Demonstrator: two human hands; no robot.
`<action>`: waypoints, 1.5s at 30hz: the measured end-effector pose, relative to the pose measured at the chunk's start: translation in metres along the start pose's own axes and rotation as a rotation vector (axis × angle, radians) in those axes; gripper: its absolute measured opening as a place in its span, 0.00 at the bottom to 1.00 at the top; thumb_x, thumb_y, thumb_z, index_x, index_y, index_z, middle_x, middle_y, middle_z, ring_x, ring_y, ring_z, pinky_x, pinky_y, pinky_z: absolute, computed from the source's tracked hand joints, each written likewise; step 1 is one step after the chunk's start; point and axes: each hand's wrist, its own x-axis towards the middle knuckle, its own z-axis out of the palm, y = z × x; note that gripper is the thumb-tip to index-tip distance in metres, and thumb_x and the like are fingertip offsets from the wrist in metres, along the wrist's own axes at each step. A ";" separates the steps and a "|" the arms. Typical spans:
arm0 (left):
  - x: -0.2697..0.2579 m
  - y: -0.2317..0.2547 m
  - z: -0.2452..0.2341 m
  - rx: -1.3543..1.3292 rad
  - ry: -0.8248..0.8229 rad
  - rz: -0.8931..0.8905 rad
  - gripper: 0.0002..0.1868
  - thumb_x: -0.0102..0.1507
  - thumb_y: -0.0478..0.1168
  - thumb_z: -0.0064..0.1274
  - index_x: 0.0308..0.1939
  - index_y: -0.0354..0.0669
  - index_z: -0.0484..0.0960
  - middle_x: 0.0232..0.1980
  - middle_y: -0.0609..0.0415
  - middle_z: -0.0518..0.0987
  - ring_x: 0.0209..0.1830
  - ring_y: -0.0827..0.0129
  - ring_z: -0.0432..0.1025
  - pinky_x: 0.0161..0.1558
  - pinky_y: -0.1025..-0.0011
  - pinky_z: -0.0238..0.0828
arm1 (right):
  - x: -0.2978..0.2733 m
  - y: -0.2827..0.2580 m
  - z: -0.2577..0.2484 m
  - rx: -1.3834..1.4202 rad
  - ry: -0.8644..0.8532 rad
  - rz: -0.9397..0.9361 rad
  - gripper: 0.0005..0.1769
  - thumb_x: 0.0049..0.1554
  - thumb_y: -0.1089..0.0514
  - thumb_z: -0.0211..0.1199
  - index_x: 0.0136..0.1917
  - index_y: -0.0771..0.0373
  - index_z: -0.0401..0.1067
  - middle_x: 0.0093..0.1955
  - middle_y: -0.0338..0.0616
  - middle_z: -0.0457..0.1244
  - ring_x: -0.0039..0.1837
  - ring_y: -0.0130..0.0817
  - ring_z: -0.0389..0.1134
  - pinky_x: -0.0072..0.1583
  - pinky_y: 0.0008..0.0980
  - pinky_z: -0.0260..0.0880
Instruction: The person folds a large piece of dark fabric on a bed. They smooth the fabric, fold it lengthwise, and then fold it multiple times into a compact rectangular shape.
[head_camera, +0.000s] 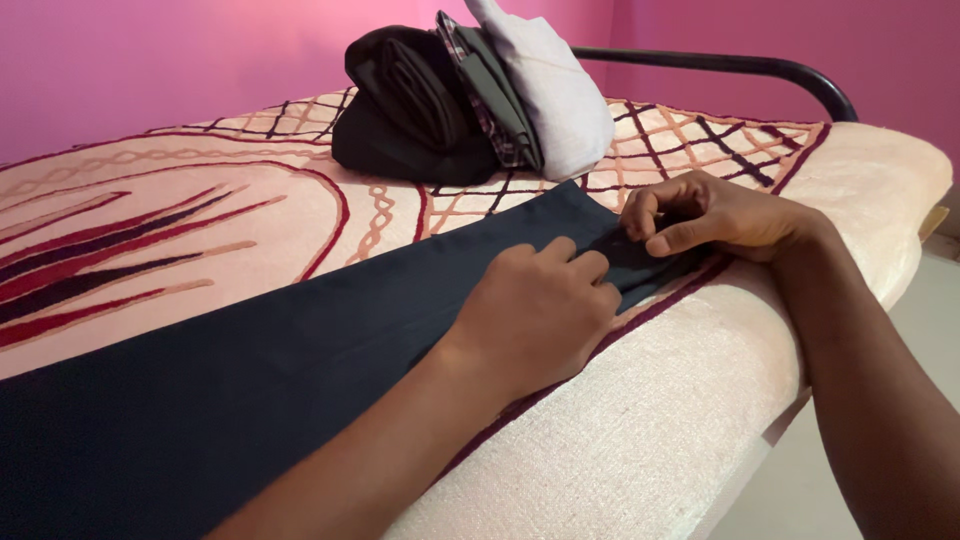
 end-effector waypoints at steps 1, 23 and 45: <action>0.001 -0.001 -0.001 0.016 -0.011 0.010 0.05 0.55 0.40 0.58 0.23 0.51 0.82 0.33 0.60 0.78 0.37 0.65 0.75 0.30 0.66 0.67 | 0.000 0.000 0.000 0.000 0.009 0.003 0.09 0.45 0.62 0.74 0.37 0.63 0.75 0.47 0.39 0.65 0.57 0.31 0.65 0.63 0.32 0.61; 0.013 -0.008 -0.019 -0.359 -0.194 -0.691 0.10 0.59 0.49 0.57 0.32 0.49 0.86 0.31 0.53 0.84 0.34 0.57 0.80 0.40 0.58 0.76 | -0.008 -0.029 0.016 -0.116 0.114 0.254 0.27 0.39 0.69 0.73 0.53 0.58 0.77 0.41 0.39 0.69 0.40 0.26 0.68 0.44 0.24 0.70; 0.016 0.010 -0.013 -0.587 -0.293 -0.837 0.45 0.58 0.62 0.54 0.73 0.43 0.63 0.54 0.41 0.82 0.53 0.50 0.78 0.53 0.55 0.73 | 0.012 -0.036 0.052 -0.125 0.335 -0.419 0.12 0.60 0.73 0.61 0.56 0.64 0.73 0.69 0.45 0.61 0.66 0.31 0.68 0.67 0.36 0.73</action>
